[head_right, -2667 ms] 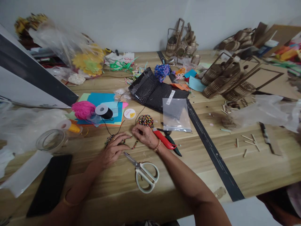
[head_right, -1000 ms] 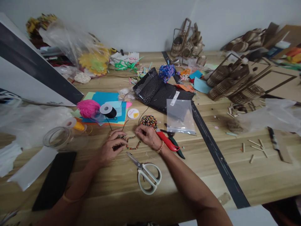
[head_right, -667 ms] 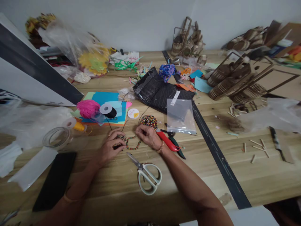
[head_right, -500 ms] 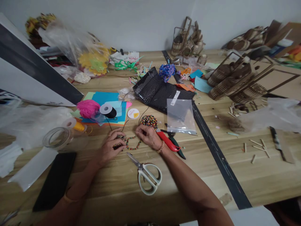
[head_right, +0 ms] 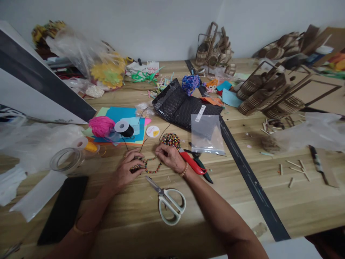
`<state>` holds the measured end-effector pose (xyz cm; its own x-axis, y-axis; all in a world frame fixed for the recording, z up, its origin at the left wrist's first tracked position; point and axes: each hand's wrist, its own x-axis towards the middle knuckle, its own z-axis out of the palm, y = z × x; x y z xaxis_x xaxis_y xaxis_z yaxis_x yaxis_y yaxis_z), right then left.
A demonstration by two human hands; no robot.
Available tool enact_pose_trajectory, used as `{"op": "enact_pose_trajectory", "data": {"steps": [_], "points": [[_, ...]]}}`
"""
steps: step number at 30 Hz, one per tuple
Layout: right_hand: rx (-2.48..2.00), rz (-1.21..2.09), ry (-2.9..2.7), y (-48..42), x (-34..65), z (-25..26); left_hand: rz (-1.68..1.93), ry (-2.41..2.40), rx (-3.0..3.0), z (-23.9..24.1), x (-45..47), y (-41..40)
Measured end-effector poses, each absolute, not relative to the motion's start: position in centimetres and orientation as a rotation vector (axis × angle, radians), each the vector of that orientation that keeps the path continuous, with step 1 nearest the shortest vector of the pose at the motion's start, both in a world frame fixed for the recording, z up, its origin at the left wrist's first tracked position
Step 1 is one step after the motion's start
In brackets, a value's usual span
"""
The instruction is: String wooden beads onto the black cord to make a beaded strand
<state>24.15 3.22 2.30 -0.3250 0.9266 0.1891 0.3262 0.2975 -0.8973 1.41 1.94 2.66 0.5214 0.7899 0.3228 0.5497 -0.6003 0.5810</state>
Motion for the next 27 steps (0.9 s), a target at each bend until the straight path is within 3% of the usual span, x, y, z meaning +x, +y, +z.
{"op": "enact_pose_trajectory", "data": {"steps": [27], "points": [[-1.121, 1.010, -1.821, 3.24, 24.08, 2.18, 0.818, 1.086, 2.358, 2.98, 1.57, 1.83]]}}
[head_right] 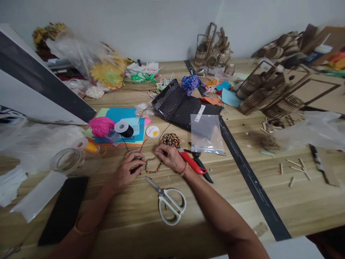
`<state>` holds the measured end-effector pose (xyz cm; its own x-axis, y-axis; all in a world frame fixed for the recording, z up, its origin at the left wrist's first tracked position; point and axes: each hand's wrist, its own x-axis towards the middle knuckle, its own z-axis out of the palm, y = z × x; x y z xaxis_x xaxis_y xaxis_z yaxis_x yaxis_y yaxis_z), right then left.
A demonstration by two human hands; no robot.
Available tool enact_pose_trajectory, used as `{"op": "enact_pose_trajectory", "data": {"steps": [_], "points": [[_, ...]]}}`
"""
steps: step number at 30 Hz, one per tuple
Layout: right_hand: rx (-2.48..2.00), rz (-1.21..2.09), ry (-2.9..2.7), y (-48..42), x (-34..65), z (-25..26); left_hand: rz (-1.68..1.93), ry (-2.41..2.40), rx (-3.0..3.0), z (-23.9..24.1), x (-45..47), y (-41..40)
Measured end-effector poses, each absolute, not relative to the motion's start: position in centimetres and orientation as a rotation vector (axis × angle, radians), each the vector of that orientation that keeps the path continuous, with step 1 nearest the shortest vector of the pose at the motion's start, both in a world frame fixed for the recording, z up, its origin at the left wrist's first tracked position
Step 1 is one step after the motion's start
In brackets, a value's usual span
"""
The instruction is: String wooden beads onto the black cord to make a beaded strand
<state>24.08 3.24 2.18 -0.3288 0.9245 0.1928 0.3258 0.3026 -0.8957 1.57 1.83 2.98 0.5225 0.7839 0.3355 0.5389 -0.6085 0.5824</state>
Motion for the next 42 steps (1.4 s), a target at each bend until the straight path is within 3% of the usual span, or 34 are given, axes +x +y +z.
{"op": "enact_pose_trajectory", "data": {"steps": [42], "points": [[-1.102, 1.000, -1.824, 3.42, 24.12, 1.41, 0.870, 1.070, 2.424, 2.57, 1.98, 2.30]]}}
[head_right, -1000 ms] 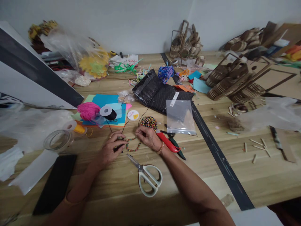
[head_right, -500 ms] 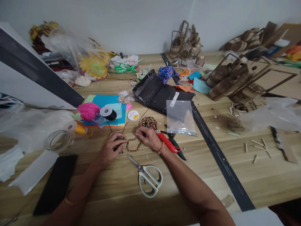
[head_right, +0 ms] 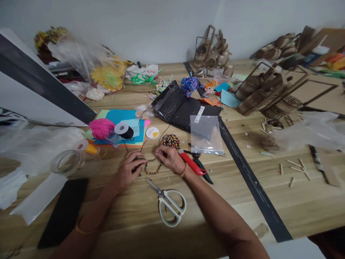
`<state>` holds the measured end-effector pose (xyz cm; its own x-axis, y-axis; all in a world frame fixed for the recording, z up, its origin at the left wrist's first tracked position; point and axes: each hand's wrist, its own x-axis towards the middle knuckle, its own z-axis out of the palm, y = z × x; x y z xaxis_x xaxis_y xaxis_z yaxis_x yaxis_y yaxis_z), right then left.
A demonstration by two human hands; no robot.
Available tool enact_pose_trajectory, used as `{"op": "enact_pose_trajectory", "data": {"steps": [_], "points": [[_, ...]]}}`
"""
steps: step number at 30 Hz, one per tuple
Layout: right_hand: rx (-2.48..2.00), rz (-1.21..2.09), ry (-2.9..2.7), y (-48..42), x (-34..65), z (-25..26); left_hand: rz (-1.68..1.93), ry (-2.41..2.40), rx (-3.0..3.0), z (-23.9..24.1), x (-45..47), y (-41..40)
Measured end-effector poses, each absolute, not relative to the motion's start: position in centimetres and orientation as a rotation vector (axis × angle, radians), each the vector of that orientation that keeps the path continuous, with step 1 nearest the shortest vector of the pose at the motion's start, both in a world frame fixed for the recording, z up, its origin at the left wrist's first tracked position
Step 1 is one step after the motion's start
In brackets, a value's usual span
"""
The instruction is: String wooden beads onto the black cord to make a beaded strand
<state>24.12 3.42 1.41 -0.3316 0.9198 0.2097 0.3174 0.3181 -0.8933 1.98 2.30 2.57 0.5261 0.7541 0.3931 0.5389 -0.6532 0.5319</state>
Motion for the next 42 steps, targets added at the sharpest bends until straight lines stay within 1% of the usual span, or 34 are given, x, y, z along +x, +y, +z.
{"op": "enact_pose_trajectory", "data": {"steps": [7, 33, 42], "points": [[-1.103, 1.001, -1.819, 3.4, 24.1, 1.3, 0.883, 1.154, 2.391, 2.4, 3.1, 2.6], [-1.101, 0.957, -1.833, 3.4, 24.1, 1.4, 0.748, 1.310, 2.416, 3.0, 4.5, 2.5], [-1.091, 1.009, -1.822, 3.4, 24.2, 1.2, 0.709, 1.337, 2.445, 2.6, 4.7, 2.6]]}}
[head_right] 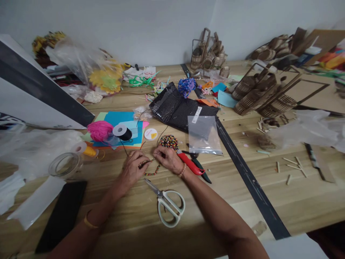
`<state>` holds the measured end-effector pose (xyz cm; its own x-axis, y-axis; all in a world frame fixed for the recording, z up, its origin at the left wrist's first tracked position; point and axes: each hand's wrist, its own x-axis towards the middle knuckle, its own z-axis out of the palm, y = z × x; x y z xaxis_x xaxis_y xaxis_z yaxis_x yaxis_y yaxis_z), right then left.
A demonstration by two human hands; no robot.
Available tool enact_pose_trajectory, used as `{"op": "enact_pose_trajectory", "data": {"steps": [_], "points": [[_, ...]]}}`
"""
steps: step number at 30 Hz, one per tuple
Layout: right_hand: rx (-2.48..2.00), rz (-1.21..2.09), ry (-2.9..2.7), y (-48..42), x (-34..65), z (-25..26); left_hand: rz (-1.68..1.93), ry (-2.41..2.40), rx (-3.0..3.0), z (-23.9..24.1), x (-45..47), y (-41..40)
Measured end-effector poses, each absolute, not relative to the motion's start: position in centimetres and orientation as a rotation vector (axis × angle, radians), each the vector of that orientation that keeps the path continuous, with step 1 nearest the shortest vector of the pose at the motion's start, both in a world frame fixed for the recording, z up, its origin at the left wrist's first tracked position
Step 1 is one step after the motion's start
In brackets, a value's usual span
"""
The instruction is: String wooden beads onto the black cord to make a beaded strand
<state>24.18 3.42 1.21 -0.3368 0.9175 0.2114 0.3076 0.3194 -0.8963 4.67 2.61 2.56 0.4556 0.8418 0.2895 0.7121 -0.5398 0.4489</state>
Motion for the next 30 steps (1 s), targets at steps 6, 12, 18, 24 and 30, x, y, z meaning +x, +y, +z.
{"op": "enact_pose_trajectory", "data": {"steps": [6, 12, 18, 24, 30], "points": [[-1.078, 1.005, -1.825, 3.44, 24.21, 1.32, 0.679, 1.365, 2.464, 2.66, 4.77, 2.47], [-1.093, 0.986, -1.827, 3.40, 24.16, 1.45, 0.682, 1.369, 2.467, 3.18, 5.07, 2.24], [-1.082, 0.965, -1.832, 3.40, 24.24, 1.32, 0.708, 1.333, 2.460, 2.91, 5.27, 2.14], [-1.081, 0.983, -1.826, 3.44, 24.22, 1.20, 0.729, 1.306, 2.457, 2.77, 5.29, 2.30], [-1.081, 0.991, -1.820, 3.45, 24.10, 1.27, 0.745, 1.297, 2.466, 2.78, 5.41, 2.21]]}}
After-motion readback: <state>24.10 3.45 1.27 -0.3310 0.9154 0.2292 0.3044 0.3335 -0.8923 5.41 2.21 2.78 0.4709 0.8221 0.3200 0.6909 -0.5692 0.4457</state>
